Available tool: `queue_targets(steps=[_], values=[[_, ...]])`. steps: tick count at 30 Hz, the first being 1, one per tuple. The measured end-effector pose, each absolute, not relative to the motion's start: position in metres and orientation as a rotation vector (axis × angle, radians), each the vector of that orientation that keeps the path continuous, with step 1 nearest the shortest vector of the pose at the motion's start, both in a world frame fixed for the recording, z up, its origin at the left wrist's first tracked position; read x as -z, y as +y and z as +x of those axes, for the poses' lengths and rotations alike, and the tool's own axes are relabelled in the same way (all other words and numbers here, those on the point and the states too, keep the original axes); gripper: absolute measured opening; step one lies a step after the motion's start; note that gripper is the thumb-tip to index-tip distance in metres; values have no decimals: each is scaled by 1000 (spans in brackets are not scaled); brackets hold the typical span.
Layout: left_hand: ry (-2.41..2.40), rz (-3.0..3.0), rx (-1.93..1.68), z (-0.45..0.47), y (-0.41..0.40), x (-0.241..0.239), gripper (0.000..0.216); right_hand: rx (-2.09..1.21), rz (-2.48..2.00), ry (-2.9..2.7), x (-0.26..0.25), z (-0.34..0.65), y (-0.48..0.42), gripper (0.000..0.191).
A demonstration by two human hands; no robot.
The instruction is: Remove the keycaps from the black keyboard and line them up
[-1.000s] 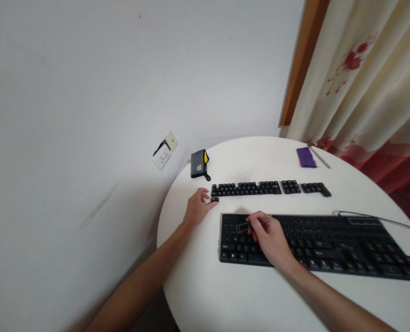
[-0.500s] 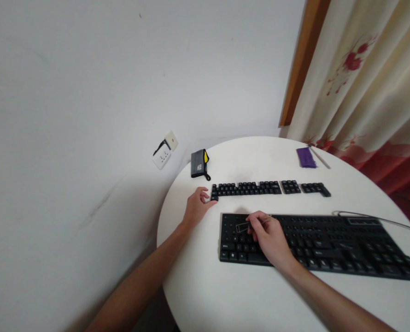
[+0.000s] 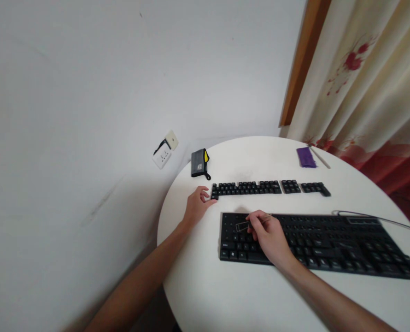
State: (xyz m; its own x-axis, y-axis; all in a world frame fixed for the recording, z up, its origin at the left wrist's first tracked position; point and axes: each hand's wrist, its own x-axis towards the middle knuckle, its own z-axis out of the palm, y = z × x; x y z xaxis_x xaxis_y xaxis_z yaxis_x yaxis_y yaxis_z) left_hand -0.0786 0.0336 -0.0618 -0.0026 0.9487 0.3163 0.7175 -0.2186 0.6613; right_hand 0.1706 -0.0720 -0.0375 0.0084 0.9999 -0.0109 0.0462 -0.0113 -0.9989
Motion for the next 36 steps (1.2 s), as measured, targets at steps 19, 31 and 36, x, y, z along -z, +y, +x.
queue_targets(steps=[19,31,36], values=[[1542,2169,-1075,-70,14,44,15,-981,-1072,-1708,23,170,-78,16],[1455,2158,-1095,-69,13,43,18,-796,-1062,-2096,23,162,-82,19],[1426,2177,-1076,-70,13,44,18,-855,-1233,-1913,29,159,-75,25]])
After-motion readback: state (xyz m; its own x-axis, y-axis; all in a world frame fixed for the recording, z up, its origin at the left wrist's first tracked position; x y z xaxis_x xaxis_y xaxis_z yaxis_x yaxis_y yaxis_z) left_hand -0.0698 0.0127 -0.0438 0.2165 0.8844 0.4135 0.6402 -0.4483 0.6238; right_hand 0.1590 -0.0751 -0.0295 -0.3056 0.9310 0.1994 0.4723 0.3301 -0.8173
